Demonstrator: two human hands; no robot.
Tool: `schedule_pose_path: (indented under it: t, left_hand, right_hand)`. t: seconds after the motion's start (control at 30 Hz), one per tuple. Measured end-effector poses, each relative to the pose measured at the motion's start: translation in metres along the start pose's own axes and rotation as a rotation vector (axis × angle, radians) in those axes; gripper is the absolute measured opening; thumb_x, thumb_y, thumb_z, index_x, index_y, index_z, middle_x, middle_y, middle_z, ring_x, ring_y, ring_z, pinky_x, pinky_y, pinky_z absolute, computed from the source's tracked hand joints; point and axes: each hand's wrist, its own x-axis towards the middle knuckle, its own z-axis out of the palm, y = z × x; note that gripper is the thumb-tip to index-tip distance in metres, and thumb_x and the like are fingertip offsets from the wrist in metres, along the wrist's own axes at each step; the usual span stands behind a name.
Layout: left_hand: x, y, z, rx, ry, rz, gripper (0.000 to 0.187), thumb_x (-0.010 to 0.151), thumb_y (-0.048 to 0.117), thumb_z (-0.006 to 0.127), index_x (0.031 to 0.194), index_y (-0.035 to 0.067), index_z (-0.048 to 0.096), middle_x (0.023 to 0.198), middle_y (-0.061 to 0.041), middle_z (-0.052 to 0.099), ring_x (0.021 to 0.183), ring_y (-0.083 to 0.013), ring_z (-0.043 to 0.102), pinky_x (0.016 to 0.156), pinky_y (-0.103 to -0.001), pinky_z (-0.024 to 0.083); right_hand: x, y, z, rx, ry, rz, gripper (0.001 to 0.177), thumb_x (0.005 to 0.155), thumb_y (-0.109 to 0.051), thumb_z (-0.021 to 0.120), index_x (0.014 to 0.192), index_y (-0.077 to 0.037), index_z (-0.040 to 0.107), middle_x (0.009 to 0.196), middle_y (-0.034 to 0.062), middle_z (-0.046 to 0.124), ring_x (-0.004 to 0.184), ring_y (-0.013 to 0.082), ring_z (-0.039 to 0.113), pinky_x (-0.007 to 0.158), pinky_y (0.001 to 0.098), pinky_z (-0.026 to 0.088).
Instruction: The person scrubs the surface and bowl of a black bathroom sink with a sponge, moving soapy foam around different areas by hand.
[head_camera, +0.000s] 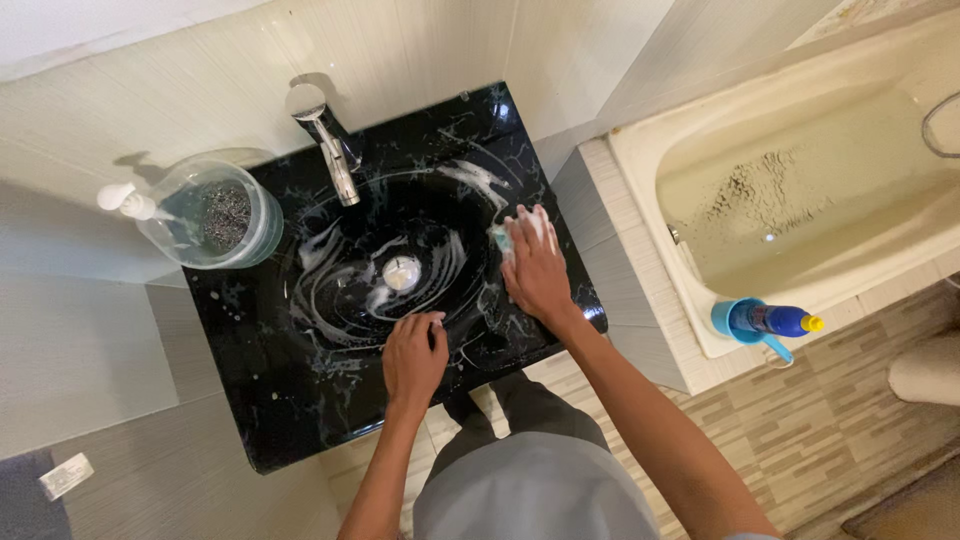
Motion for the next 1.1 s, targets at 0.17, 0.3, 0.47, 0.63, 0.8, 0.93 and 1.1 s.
schedule_pose_path:
  t: [0.17,0.3,0.47,0.63,0.8,0.93,1.1]
  left_hand:
    - [0.002,0.001,-0.001,0.000,-0.011,0.017,0.022,0.098,0.018,0.060,0.107,0.006,0.075,0.106,-0.011,0.074,0.106,-0.0304,0.067,0.089,-0.043,0.053]
    - [0.005,0.000,0.001,0.011,-0.042,-0.002,0.023,0.099,0.019,0.059,0.108,0.005,0.075,0.103,-0.012,0.073,0.100,-0.0306,0.067,0.086,-0.043,0.054]
    - [0.005,0.001,0.001,-0.009,0.003,0.020,0.021,0.098,0.018,0.060,0.105,0.006,0.076,0.103,-0.011,0.074,0.102,-0.0311,0.067,0.087,-0.043,0.054]
    - [0.005,0.001,0.002,-0.016,0.027,0.049,0.020,0.097,0.017,0.061,0.105,0.006,0.076,0.104,-0.011,0.074,0.103,-0.0313,0.067,0.089,-0.043,0.053]
    - [0.005,0.004,0.000,-0.006,0.024,0.024,0.019,0.096,0.017,0.062,0.104,0.007,0.076,0.104,-0.011,0.074,0.104,-0.0313,0.067,0.091,-0.043,0.053]
    - [0.005,0.004,0.002,-0.005,0.012,0.016,0.019,0.096,0.017,0.062,0.105,0.006,0.075,0.104,-0.011,0.074,0.104,-0.0314,0.067,0.090,-0.043,0.053]
    - [0.005,-0.001,0.006,0.008,0.017,0.021,0.020,0.097,0.017,0.061,0.106,0.006,0.075,0.105,-0.012,0.073,0.104,-0.0313,0.067,0.090,-0.043,0.053]
  right_hand:
    - [-0.026,-0.009,-0.010,0.003,-0.177,-0.251,0.055,0.101,-0.027,0.052,0.152,-0.007,0.043,0.164,0.0187,0.032,0.156,0.0414,0.022,0.129,0.0553,0.020]
    - [-0.048,-0.001,-0.021,0.018,-0.337,-0.250,0.057,0.097,-0.028,0.050,0.150,-0.007,0.043,0.163,0.0173,0.030,0.152,0.0401,0.022,0.123,0.0558,0.018]
    - [-0.032,0.020,-0.024,-0.006,-0.227,-0.170,0.057,0.102,-0.028,0.047,0.154,-0.004,0.041,0.165,0.0179,0.030,0.153,0.0423,0.022,0.123,0.0591,0.021]
    - [0.011,0.021,-0.010,-0.039,0.015,-0.031,0.054,0.108,-0.022,0.044,0.156,0.003,0.039,0.164,0.0259,0.030,0.155,0.0494,0.022,0.127,0.0598,0.022]
    - [0.041,-0.002,0.008,-0.021,-0.017,0.088,0.055,0.104,-0.022,0.047,0.153,0.002,0.041,0.162,0.0270,0.033,0.153,0.0498,0.020,0.125,0.0591,0.018]
    - [0.036,-0.005,0.015,-0.112,-0.122,-0.193,0.059,0.101,-0.027,0.049,0.153,-0.001,0.042,0.164,0.0240,0.031,0.154,0.0427,0.021,0.126,0.0552,0.017]
    - [-0.007,-0.002,-0.007,0.035,-0.317,-0.288,0.056,0.103,-0.038,0.048,0.153,-0.012,0.045,0.164,0.0145,0.032,0.155,0.0377,0.021,0.127,0.0537,0.015]
